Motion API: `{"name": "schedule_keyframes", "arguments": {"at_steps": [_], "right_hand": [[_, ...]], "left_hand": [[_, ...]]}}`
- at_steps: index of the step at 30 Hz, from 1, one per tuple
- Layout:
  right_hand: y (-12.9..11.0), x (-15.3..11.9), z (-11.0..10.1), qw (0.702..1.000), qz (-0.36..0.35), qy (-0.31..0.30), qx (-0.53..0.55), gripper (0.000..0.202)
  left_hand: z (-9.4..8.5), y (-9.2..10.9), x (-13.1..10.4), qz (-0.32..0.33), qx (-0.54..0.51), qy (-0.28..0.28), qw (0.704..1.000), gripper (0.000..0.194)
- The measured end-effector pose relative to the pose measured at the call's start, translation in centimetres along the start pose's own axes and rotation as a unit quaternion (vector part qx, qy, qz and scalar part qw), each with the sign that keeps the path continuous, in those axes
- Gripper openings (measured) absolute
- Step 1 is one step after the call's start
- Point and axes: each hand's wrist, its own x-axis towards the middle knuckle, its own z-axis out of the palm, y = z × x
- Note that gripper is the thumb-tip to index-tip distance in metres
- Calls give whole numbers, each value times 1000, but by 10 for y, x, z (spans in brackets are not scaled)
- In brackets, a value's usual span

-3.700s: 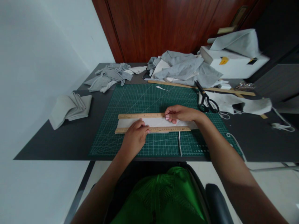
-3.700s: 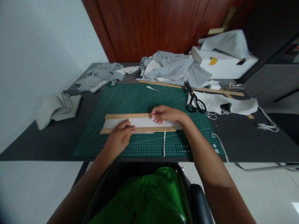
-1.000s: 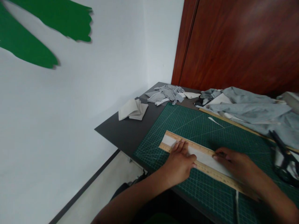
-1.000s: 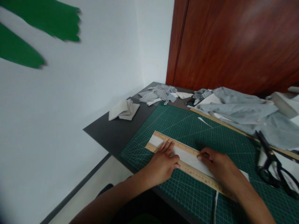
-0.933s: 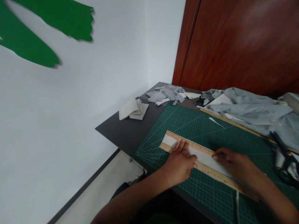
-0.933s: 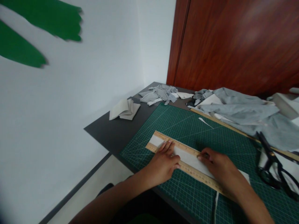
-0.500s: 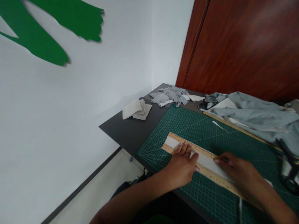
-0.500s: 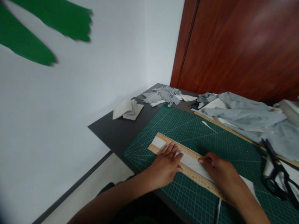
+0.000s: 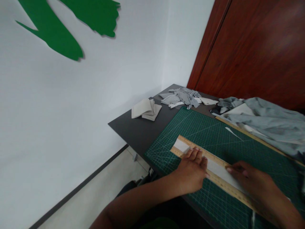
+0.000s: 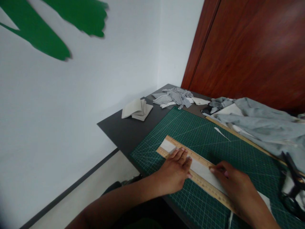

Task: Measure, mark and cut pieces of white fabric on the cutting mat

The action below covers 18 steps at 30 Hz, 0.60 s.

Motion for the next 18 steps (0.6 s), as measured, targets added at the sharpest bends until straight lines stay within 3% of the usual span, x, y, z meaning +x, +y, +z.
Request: {"name": "schedule_keyframes", "arguments": {"at_steps": [8, 18], "right_hand": [[4, -2, 1, 999, 21, 23, 9, 42], [11, 0, -2, 999, 32, 12, -8, 46]], "left_hand": [[6, 2, -2, -3, -3, 13, 1000, 58], [-1, 5, -1, -10, -13, 9, 1000, 57]]}}
